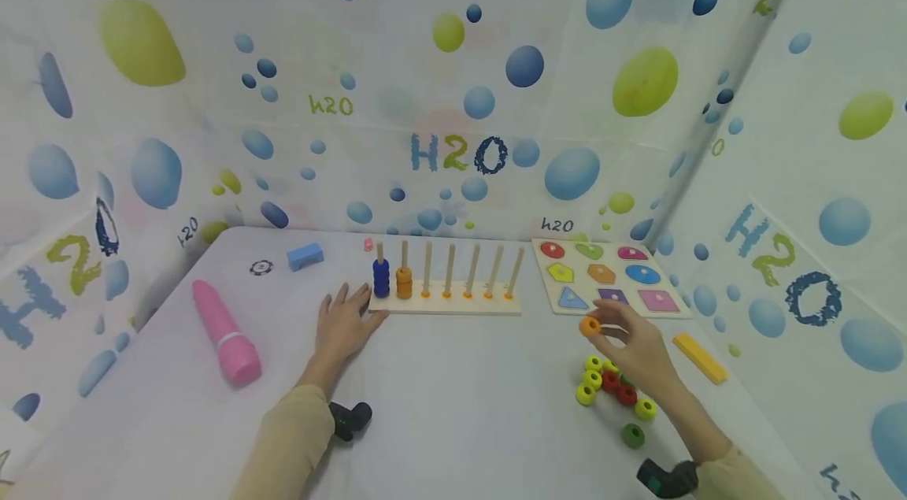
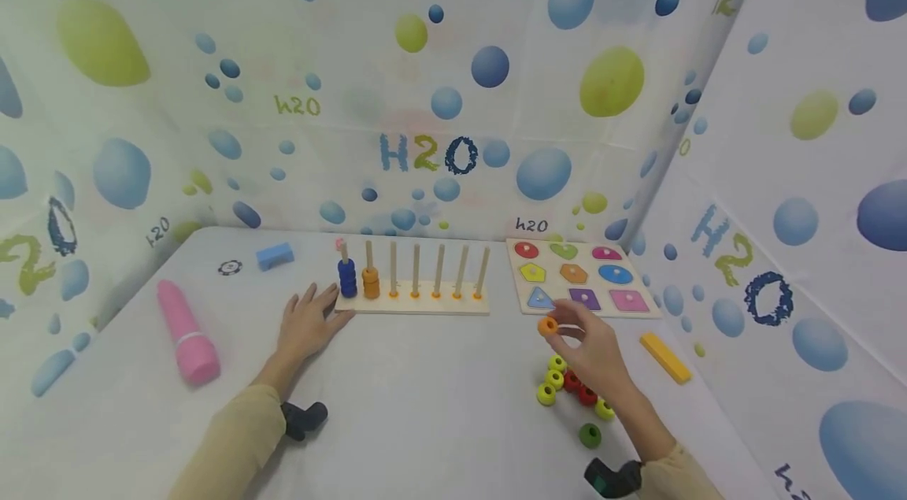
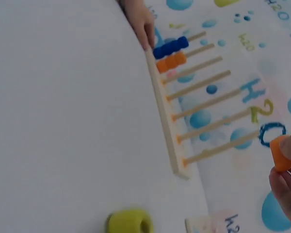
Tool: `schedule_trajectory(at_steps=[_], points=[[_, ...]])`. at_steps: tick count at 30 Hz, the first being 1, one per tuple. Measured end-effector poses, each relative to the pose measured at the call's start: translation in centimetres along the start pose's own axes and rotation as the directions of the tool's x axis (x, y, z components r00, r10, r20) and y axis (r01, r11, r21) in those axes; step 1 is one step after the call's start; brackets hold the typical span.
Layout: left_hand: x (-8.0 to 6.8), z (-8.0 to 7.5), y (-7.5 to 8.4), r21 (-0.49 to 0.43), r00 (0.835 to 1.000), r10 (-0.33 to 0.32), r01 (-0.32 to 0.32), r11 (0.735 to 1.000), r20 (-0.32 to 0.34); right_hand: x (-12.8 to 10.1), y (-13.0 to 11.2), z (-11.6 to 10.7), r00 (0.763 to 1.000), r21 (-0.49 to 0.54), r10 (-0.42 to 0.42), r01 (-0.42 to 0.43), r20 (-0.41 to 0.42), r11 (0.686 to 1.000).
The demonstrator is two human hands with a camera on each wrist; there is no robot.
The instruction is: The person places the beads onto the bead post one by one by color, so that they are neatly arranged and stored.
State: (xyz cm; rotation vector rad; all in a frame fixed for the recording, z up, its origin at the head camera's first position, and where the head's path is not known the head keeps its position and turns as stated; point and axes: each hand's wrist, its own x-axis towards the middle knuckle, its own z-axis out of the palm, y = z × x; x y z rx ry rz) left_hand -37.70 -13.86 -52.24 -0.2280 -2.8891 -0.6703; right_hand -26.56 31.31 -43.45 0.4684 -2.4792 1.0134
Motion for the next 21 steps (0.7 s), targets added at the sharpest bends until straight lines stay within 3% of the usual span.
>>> schedule_trajectory(at_steps=[9, 13, 21], points=[[-0.2, 0.1, -0.1, 0.0, 1.0, -0.004, 0.004, 1.0, -0.008, 7.7, -3.9, 5.8, 0.995, 0.145, -0.098, 0.096, 0.008, 0.985], [-0.4, -0.1, -0.2, 0.009, 1.0, -0.007, 0.008, 1.0, -0.014, 9.9, -5.0, 8.3, 0.989, 0.203, -0.147, 0.141, 0.016, 0.969], [-0.4, 0.0, 0.1, -0.005, 1.0, 0.002, -0.002, 1.0, -0.005, 13.4, -7.8, 12.8, 0.991, 0.212, -0.133, 0.124, 0.028, 0.969]])
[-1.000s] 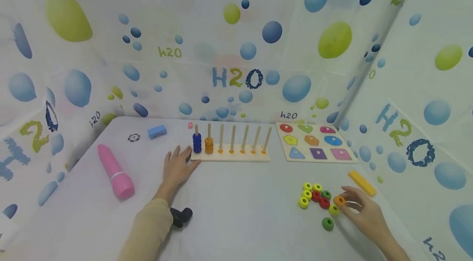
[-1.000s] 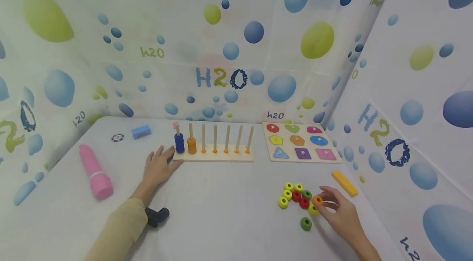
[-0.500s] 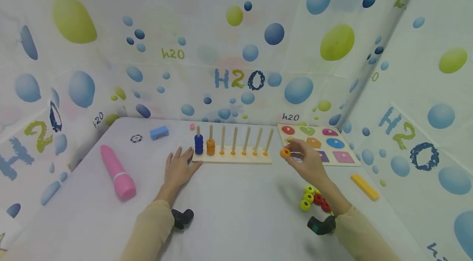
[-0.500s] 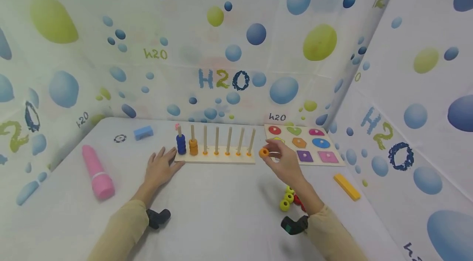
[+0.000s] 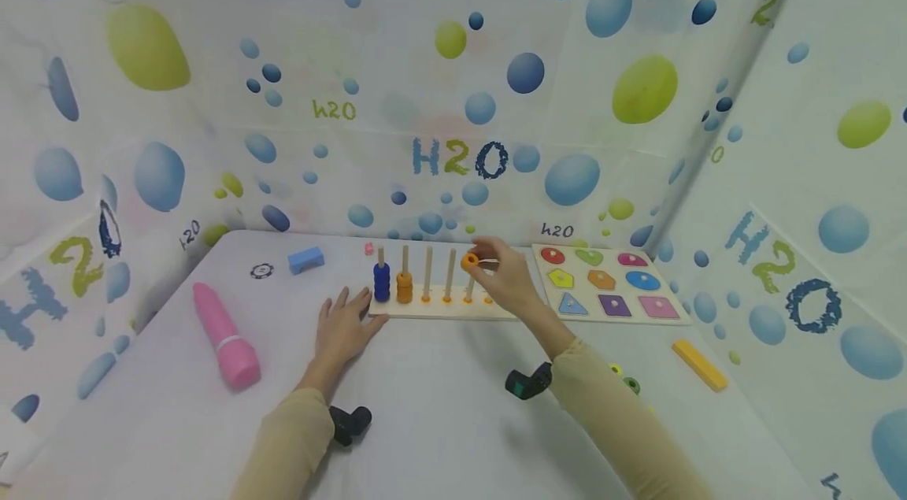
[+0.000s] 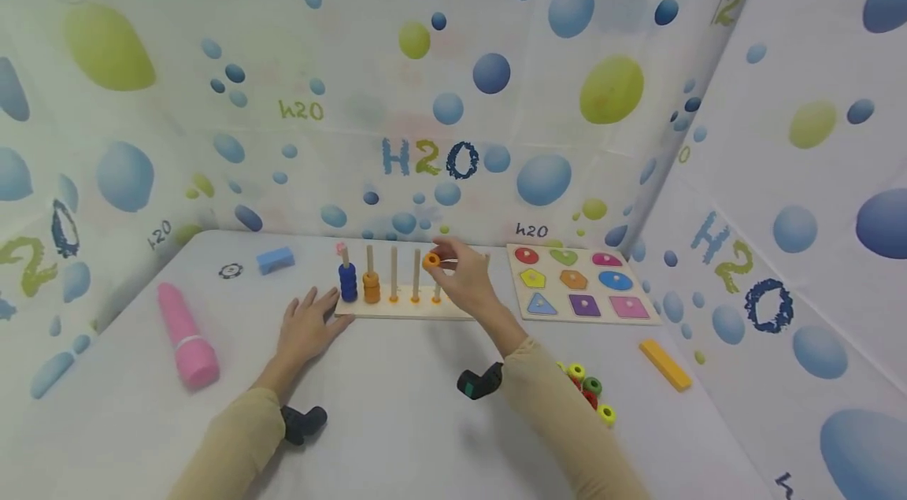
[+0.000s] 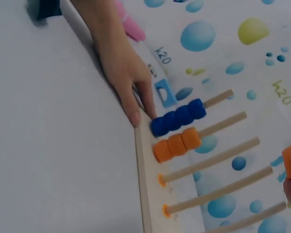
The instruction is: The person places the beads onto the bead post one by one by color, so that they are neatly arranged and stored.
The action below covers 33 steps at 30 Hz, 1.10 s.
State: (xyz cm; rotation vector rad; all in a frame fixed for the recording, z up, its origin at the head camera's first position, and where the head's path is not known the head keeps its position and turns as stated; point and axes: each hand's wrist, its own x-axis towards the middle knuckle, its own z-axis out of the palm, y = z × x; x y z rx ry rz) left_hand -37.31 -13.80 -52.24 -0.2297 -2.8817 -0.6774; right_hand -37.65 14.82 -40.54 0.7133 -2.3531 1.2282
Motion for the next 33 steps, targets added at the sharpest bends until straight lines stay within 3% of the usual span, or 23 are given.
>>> schedule_trajectory(at_steps=[5, 11, 21, 33], points=[[-0.1, 0.0, 0.1, -0.001, 1.0, -0.003, 0.003, 1.0, -0.008, 2.0, -0.9, 3.6, 0.999, 0.027, -0.045, 0.046, -0.015, 0.999], [-0.3, 0.1, 0.2, -0.001, 1.0, -0.001, 0.001, 1.0, -0.011, 4.0, -1.6, 6.5, 0.992, -0.022, -0.129, 0.128, -0.02, 0.992], [0.0, 0.5, 0.1, 0.012, 1.0, -0.004, 0.004, 1.0, -0.012, 5.5, -2.3, 8.3, 0.988, -0.094, -0.135, 0.142, 0.072, 0.985], [0.0, 0.2, 0.0, 0.013, 1.0, -0.013, 0.014, 1.0, -0.019, 6.2, -3.0, 9.1, 0.993, -0.207, -0.092, 0.106, 0.076, 0.973]])
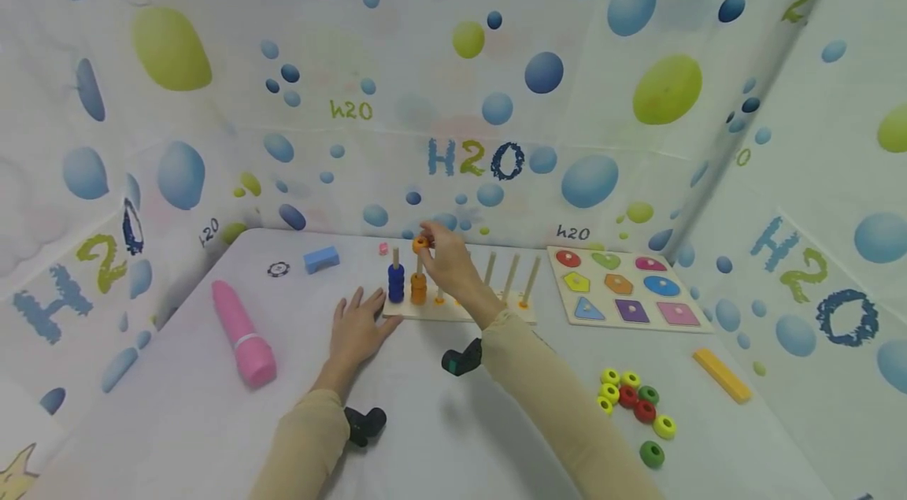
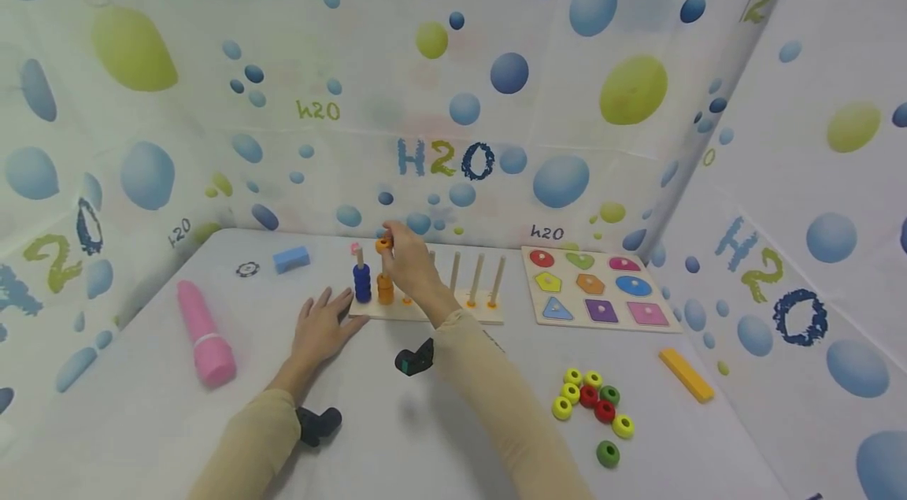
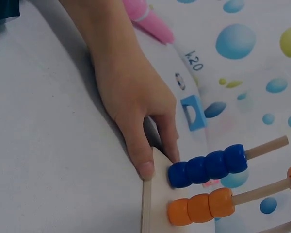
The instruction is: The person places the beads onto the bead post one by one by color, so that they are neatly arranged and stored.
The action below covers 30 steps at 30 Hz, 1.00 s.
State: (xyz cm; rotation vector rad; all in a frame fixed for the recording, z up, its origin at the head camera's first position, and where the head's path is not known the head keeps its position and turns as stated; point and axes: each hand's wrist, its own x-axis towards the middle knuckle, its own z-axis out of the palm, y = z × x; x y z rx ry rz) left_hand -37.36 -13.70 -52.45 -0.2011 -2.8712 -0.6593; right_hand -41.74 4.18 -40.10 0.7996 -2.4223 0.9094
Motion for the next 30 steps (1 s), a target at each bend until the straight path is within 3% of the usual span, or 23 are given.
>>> schedule_trajectory(at_steps=[6, 15, 23, 30], points=[[0.1, 0.2, 0.3, 0.006, 1.0, 0.006, -0.006, 1.0, 0.003, -0.4, 0.5, -0.3, 0.999, -0.007, 0.016, -0.017, -0.038, 1.0], [0.3, 0.3, 0.1, 0.012, 1.0, -0.001, 0.001, 1.0, 0.006, -2.1, 1.5, -1.5, 0.988, 0.202, 0.0, 0.031, -0.152, 0.979], [0.3, 0.3, -0.1, 0.001, 1.0, 0.0, 0.0, 1.0, 0.022, -5.7, 4.3, -5.1, 0.981, 0.213, 0.067, -0.027, -0.184, 0.977], [0.2, 0.0, 0.0, -0.009, 1.0, 0.012, -0.013, 1.0, -0.005, -9.2, 7.1, -8.7, 0.972, 0.206, 0.134, -0.093, -0.194, 0.974]])
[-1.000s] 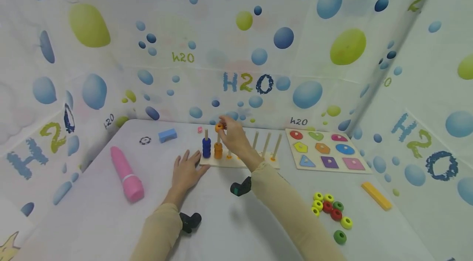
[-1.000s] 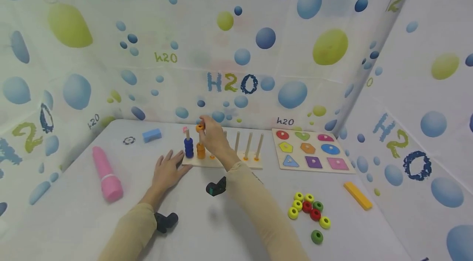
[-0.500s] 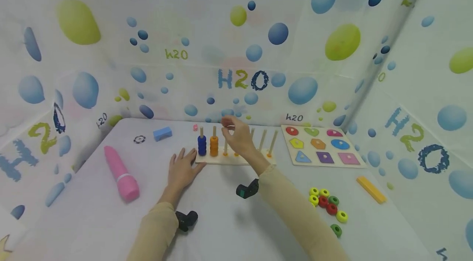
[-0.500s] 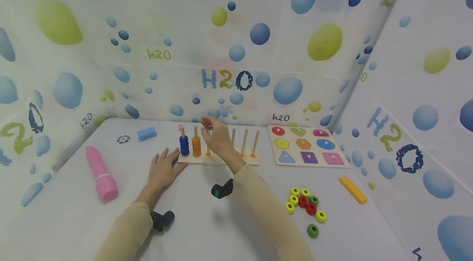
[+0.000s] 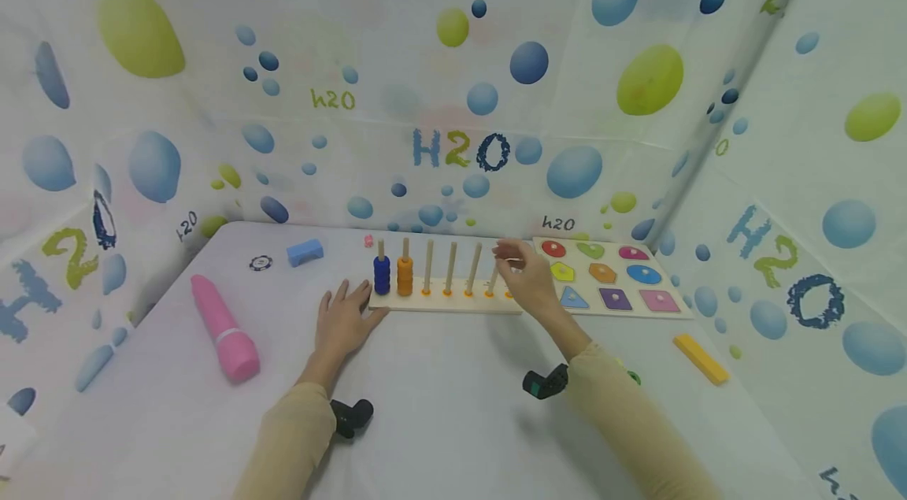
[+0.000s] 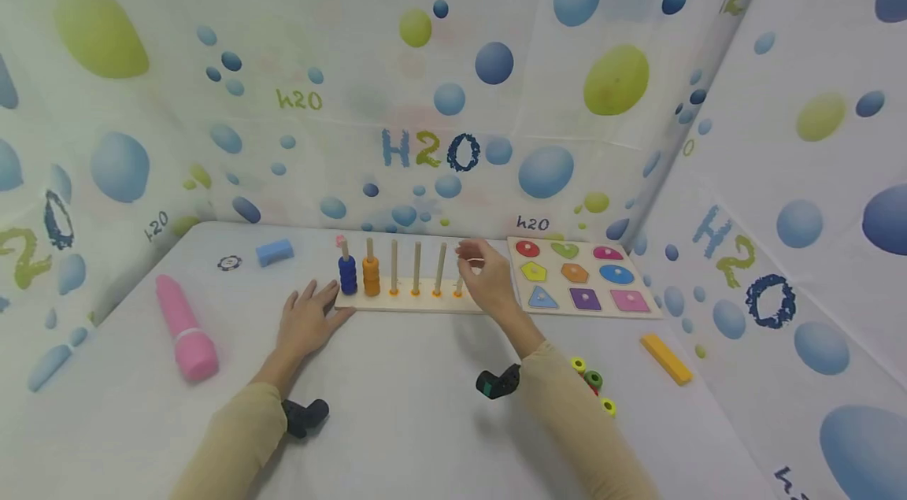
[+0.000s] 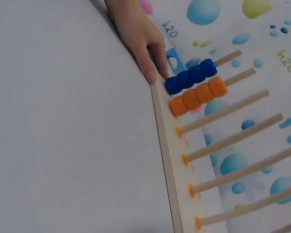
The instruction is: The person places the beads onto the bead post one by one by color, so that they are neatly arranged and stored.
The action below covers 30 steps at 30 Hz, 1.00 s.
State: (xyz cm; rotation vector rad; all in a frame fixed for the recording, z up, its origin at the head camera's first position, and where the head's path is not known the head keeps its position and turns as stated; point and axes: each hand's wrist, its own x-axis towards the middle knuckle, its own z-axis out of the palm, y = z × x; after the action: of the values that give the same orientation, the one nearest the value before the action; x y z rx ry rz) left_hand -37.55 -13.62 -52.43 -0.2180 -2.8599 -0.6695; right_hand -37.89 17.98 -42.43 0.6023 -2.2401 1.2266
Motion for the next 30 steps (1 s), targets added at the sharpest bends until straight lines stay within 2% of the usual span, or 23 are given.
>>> schedule_trajectory(at_steps=[3, 7, 18, 23, 30], points=[[0.0, -0.1, 0.1, 0.004, 1.0, 0.003, -0.003, 1.0, 0.013, -1.4, 0.8, -1.9, 1.0, -0.026, 0.014, -0.014, -0.003, 1.0], [-0.1, -0.1, 0.1, 0.011, 1.0, 0.002, -0.003, 1.0, 0.016, -3.9, 1.8, -4.2, 0.999, -0.071, 0.02, -0.018, 0.033, 0.997], [0.1, -0.4, 0.3, 0.007, 1.0, -0.001, 0.001, 1.0, 0.021, -13.2, 3.1, -9.7, 0.974, -0.119, 0.168, -0.151, 0.15, 0.981], [0.1, -0.7, 0.4, 0.01, 1.0, -0.005, 0.005, 1.0, 0.029, -16.8, 2.8, -11.3, 0.958, -0.129, 0.23, -0.21, 0.173, 0.969], [0.0, -1.0, 0.4, 0.016, 0.999, -0.01, 0.01, 1.0, 0.039, -18.9, 1.9, -11.8, 0.967, -0.213, 0.199, -0.163, 0.158, 0.963]])
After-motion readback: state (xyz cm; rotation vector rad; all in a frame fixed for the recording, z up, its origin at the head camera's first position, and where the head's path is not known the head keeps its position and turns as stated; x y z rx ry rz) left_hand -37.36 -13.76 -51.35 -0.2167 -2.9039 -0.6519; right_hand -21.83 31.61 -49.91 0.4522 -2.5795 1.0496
